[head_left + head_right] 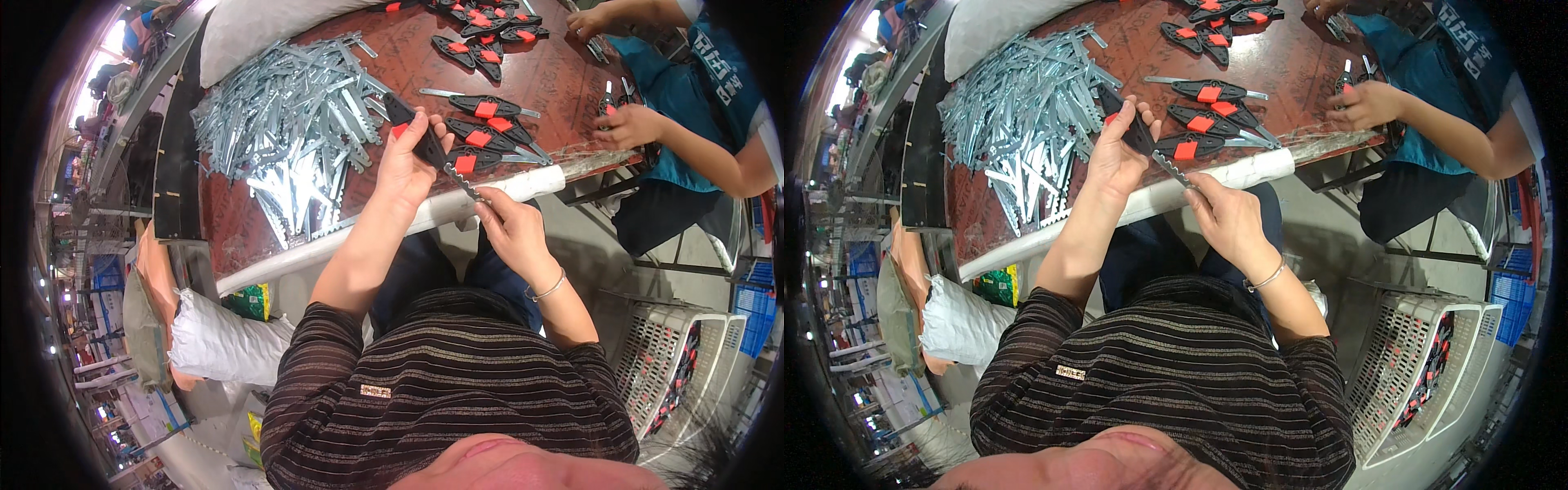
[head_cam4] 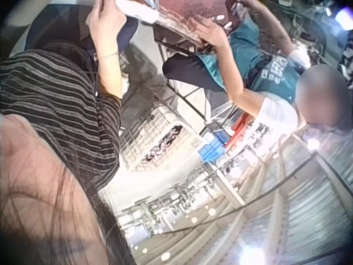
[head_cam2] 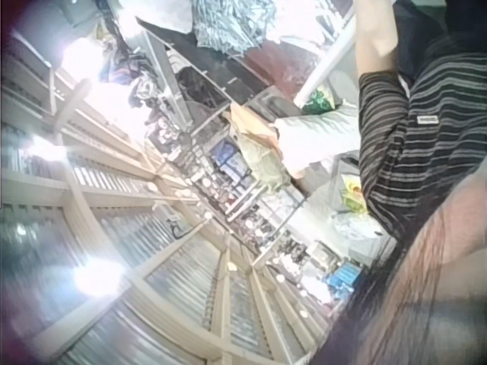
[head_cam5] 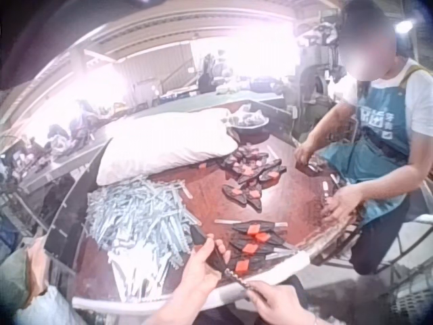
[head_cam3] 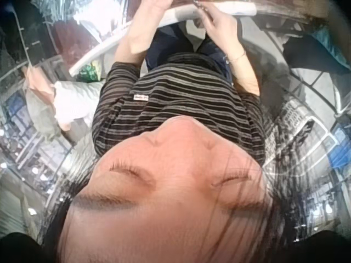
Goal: The person inserts metal saw blades into red and black plastic handles at a workbench. They repeatedly pick up a handle and a blade, insert the blade into the handle, and place the assembled tool on the table or into a basket.
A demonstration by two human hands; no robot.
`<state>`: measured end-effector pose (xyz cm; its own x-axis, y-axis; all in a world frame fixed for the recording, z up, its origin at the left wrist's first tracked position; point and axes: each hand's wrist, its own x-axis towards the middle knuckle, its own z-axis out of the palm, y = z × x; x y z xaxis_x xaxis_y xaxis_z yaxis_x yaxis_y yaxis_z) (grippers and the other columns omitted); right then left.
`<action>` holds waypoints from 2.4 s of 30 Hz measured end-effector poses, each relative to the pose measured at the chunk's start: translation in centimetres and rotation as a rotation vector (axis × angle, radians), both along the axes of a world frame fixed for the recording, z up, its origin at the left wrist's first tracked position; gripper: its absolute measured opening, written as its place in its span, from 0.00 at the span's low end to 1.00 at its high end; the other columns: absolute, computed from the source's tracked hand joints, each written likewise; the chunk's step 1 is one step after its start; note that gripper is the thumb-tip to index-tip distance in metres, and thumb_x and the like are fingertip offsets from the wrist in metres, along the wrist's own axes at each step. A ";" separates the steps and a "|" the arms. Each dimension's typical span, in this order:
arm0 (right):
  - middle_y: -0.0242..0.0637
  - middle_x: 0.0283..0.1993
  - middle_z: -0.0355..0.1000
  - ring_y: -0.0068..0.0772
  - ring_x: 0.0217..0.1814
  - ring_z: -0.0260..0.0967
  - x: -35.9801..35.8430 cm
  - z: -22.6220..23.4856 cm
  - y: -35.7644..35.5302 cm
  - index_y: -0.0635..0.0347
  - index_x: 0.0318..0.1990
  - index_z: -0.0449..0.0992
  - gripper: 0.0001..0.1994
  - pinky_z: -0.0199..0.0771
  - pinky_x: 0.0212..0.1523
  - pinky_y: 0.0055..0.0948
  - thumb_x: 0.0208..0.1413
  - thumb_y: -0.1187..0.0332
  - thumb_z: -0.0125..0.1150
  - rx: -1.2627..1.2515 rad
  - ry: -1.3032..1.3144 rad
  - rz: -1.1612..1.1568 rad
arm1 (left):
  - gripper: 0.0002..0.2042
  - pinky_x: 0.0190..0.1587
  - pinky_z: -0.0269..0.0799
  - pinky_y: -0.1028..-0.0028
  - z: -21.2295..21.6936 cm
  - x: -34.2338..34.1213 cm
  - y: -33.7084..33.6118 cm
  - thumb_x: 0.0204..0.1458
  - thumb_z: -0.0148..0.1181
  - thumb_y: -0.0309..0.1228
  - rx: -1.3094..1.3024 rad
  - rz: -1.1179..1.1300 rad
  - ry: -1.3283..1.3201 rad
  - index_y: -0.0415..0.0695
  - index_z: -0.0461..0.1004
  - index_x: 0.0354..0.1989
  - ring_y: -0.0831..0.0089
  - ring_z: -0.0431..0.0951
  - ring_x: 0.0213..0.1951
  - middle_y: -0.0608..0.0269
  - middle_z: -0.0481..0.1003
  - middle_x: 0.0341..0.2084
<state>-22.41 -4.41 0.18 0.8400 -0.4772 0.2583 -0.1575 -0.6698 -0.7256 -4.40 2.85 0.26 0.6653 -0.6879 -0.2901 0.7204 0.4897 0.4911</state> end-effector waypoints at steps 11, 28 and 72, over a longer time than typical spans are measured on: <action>0.34 0.20 0.69 0.30 0.19 0.64 0.3 -0.3 -0.9 0.61 0.44 0.74 0.11 0.64 0.22 0.26 0.58 0.66 0.54 0.520 0.058 0.083 | 0.20 0.49 0.71 0.56 0.0 -2.1 0.5 0.61 0.44 0.45 -0.135 -0.211 -0.137 0.46 0.62 0.55 0.66 0.73 0.44 0.60 0.71 0.42; 0.54 0.34 0.72 0.58 0.36 0.72 2.5 2.2 0.2 0.62 0.62 0.48 0.30 0.70 0.35 0.41 0.54 0.71 0.55 0.297 -0.042 0.116 | 0.25 0.57 0.67 0.60 -1.3 -2.5 1.5 0.57 0.52 0.41 -0.236 -0.147 -0.372 0.39 0.58 0.59 0.61 0.70 0.54 0.55 0.69 0.51; 0.45 0.46 0.69 0.48 0.51 0.64 10.4 -3.2 -15.9 0.61 0.52 0.65 0.25 0.68 0.49 0.43 0.50 0.57 0.60 -0.525 0.160 -0.010 | 0.20 0.62 0.60 0.58 -1.8 -2.8 2.9 0.53 0.53 0.26 0.110 -0.169 0.169 0.33 0.60 0.53 0.49 0.63 0.57 0.47 0.60 0.52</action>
<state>-12.05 -20.29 -3.02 0.8843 -0.3270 0.3333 -0.2470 -0.9334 -0.2604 -7.16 5.73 -1.50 0.4794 -0.7434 -0.4664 0.8638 0.3059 0.4004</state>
